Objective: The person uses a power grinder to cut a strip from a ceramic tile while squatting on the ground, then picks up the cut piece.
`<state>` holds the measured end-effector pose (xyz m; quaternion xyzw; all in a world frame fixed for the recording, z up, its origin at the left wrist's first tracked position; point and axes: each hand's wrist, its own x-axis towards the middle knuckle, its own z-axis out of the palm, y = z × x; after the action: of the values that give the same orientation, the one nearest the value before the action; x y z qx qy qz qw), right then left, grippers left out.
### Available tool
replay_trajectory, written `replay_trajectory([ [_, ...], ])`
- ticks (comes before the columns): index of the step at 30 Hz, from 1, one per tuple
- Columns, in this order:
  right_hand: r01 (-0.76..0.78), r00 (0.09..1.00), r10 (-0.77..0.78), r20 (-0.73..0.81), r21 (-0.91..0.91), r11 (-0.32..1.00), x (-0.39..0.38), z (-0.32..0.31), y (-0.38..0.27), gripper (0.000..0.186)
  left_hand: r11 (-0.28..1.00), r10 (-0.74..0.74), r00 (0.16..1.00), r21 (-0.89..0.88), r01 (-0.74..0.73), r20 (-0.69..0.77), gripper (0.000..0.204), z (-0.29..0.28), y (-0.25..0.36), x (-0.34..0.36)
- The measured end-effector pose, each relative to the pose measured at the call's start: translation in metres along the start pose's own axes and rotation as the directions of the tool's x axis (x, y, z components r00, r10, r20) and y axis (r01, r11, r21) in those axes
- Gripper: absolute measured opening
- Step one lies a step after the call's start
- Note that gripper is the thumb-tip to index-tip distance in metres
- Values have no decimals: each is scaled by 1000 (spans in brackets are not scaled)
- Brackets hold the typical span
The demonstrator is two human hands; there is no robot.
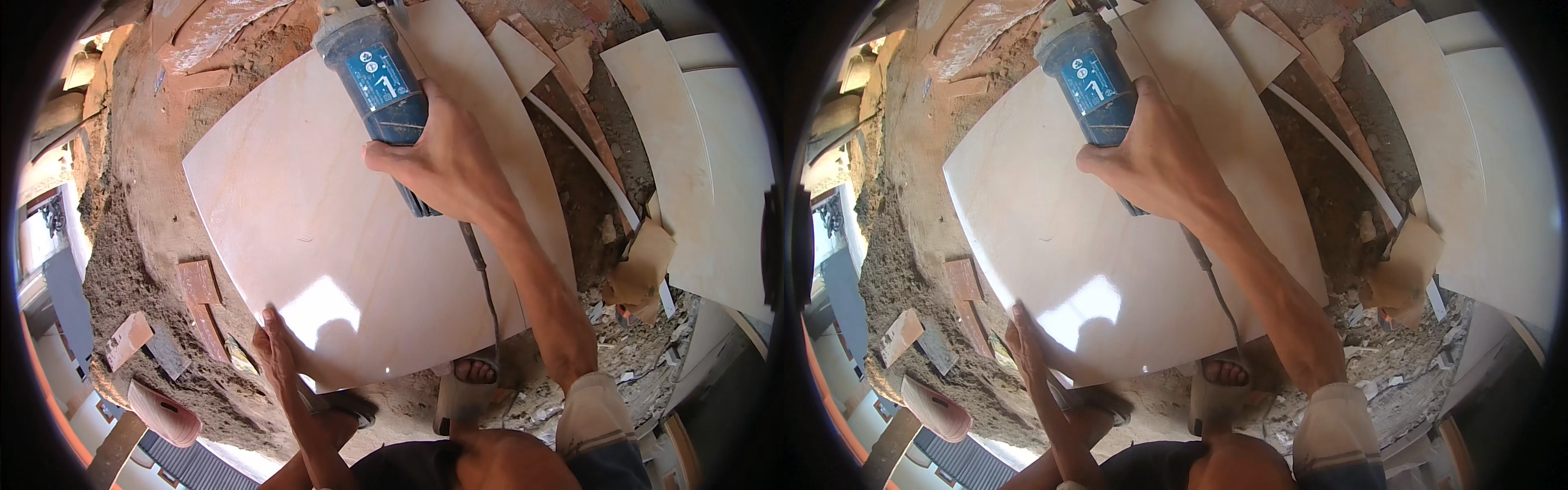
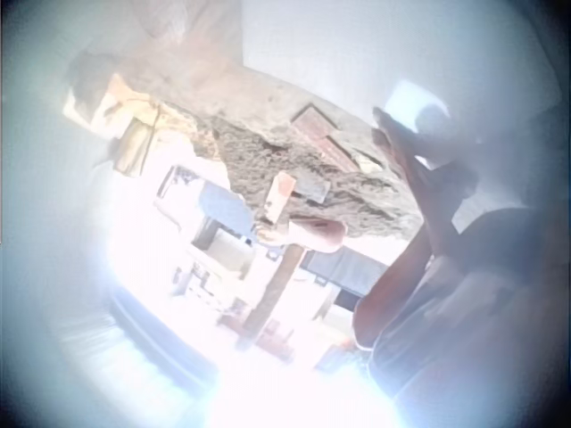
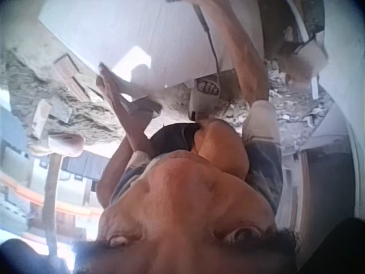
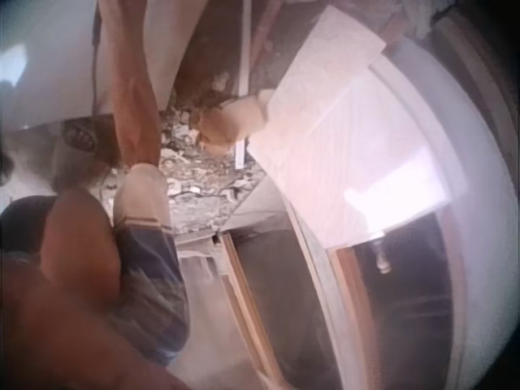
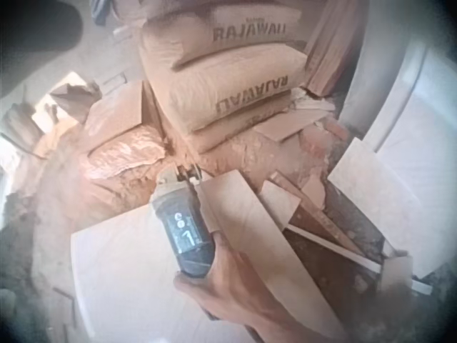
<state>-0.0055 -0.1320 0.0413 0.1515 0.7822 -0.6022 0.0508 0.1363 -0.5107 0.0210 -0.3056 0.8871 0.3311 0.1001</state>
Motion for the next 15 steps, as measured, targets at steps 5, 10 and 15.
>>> replay_trajectory([
  [5,-77,997,77,24,-5,997,11,1,-2,54,984,-51,994,165,66,-95,72,3,-7,3],
  [10,-125,991,124,48,4,992,20,3,1,53,991,-28,996,131,39,-86,68,5,4,-1],
  [15,-156,983,156,93,1,988,26,-1,-1,53,998,61,990,26,-58,-126,74,13,11,-4],
])
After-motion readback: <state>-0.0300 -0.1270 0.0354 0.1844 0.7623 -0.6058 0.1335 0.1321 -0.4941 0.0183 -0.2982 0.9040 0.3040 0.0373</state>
